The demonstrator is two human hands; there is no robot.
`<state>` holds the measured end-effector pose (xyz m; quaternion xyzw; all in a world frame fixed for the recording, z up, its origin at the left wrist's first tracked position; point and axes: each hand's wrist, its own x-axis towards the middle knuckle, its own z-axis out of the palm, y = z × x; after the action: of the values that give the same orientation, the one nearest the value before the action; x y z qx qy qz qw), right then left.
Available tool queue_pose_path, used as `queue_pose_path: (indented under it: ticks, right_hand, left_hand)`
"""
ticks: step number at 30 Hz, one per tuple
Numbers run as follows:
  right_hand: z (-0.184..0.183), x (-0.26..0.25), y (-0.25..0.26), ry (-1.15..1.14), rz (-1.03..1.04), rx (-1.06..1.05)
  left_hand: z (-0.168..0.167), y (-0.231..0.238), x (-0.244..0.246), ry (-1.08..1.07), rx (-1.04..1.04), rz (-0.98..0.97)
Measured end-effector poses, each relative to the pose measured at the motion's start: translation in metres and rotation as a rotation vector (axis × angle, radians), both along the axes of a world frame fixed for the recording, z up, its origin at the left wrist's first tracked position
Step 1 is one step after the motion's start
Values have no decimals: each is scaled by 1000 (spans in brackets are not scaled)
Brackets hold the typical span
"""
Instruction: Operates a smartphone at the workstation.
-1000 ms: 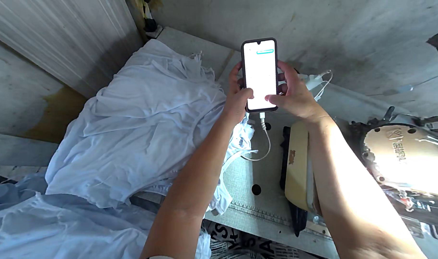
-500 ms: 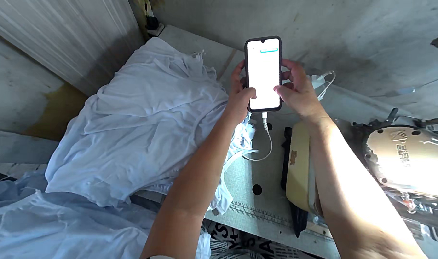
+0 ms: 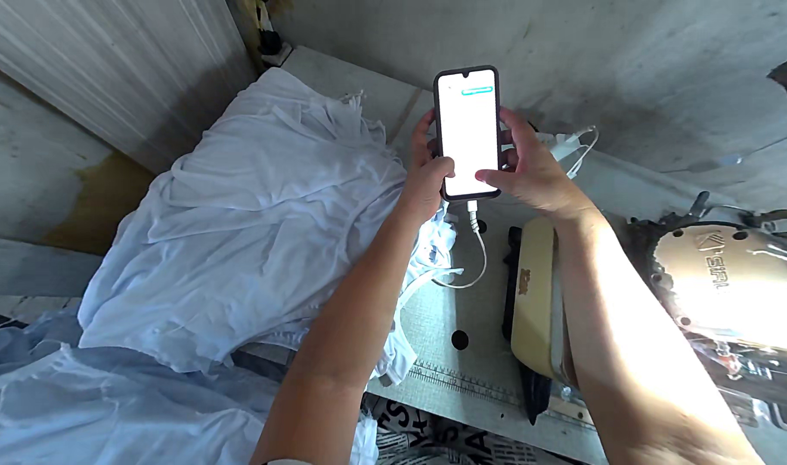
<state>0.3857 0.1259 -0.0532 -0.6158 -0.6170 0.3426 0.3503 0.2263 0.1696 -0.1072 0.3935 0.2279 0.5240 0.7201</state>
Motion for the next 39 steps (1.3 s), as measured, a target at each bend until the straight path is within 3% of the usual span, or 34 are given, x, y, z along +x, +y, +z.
queue_pose_path:
  ticks: [18, 27, 34, 39]
  right_hand:
    - [0, 1, 0, 29, 12, -19]
    - [1, -15, 0, -82, -231, 82]
    - [3, -2, -1, 31, -37, 30]
    - [1, -2, 0, 20, -61, 11]
  left_hand:
    - [0, 0, 0, -13, -11, 12]
    - [0, -2, 1, -5, 31, -44]
    - [-1, -1, 1, -18, -7, -25]
    - [1, -2, 0, -20, -1, -19]
